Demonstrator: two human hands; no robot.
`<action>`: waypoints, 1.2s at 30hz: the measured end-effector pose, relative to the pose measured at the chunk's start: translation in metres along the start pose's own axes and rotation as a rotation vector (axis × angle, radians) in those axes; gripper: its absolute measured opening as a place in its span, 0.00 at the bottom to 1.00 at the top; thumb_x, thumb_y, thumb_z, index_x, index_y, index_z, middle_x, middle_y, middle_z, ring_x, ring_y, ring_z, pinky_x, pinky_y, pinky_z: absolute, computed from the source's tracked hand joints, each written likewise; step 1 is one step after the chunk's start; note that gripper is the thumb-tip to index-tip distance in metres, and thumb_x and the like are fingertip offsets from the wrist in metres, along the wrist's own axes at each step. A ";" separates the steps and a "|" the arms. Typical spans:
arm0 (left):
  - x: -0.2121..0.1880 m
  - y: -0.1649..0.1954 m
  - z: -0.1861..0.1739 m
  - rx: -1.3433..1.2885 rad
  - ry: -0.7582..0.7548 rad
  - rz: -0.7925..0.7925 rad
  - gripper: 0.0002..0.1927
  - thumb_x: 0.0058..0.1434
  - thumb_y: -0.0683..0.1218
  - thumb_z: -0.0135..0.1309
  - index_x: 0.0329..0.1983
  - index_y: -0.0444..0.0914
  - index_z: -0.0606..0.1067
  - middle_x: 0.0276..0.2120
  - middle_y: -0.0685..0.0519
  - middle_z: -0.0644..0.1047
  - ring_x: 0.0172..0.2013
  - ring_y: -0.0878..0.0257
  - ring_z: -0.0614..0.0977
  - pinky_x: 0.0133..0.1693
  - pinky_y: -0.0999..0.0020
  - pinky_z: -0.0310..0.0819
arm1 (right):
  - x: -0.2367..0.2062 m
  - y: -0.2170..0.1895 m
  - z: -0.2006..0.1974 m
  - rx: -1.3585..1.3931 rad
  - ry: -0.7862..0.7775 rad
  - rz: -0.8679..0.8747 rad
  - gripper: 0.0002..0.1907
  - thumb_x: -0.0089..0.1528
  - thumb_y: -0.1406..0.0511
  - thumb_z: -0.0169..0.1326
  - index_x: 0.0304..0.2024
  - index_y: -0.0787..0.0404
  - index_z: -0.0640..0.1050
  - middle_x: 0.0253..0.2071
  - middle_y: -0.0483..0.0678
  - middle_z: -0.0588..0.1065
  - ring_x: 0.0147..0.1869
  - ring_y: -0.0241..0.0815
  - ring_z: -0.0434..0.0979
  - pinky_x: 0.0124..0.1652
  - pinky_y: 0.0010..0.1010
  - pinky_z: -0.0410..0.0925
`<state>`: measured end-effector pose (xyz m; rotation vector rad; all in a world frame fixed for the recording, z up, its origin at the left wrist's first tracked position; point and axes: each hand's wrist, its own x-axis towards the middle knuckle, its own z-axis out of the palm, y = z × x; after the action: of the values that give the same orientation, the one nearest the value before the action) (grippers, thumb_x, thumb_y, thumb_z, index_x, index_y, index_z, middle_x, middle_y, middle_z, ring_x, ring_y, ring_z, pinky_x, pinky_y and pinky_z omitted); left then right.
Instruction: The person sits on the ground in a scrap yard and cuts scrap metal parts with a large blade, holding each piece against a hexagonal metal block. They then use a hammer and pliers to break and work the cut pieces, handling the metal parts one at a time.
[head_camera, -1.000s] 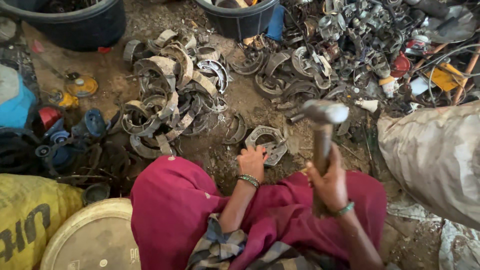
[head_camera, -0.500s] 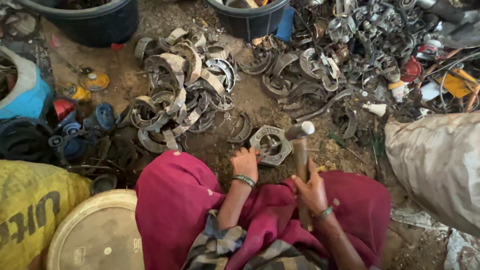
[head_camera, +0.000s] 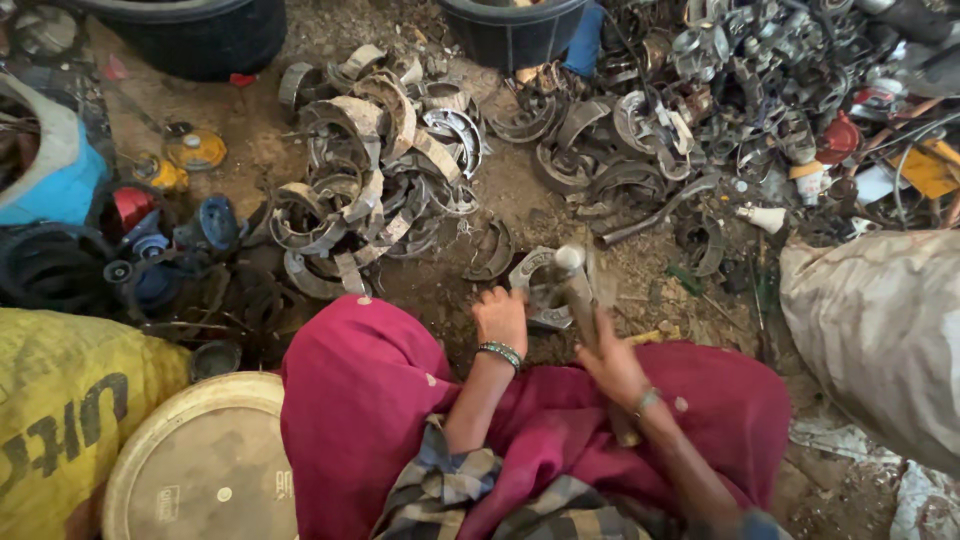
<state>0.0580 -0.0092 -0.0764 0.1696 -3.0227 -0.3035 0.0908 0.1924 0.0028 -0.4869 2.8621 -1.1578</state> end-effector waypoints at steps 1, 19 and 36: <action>0.001 0.001 0.000 -0.034 -0.004 0.003 0.06 0.63 0.50 0.52 0.42 0.49 0.77 0.39 0.52 0.77 0.45 0.52 0.79 0.40 0.52 0.72 | 0.002 0.004 0.006 -0.004 -0.074 0.111 0.46 0.62 0.64 0.60 0.77 0.62 0.52 0.40 0.61 0.79 0.41 0.51 0.84 0.39 0.46 0.74; -0.002 0.004 -0.008 -0.066 -0.051 -0.029 0.12 0.63 0.56 0.55 0.42 0.46 0.77 0.38 0.51 0.77 0.43 0.51 0.79 0.39 0.51 0.72 | 0.006 -0.031 -0.066 -0.067 0.329 0.194 0.28 0.61 0.70 0.58 0.60 0.68 0.61 0.45 0.59 0.73 0.42 0.48 0.78 0.35 0.37 0.76; 0.006 0.007 -0.012 -0.072 -0.013 -0.074 0.18 0.60 0.61 0.58 0.41 0.44 0.77 0.38 0.50 0.76 0.38 0.53 0.82 0.34 0.56 0.76 | 0.015 -0.110 -0.131 0.429 0.411 -0.036 0.26 0.68 0.66 0.57 0.62 0.63 0.59 0.42 0.53 0.73 0.36 0.38 0.78 0.32 0.31 0.74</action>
<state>0.0521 -0.0051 -0.0631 0.2751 -3.0174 -0.4213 0.0904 0.2028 0.1743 -0.3080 2.7741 -2.0196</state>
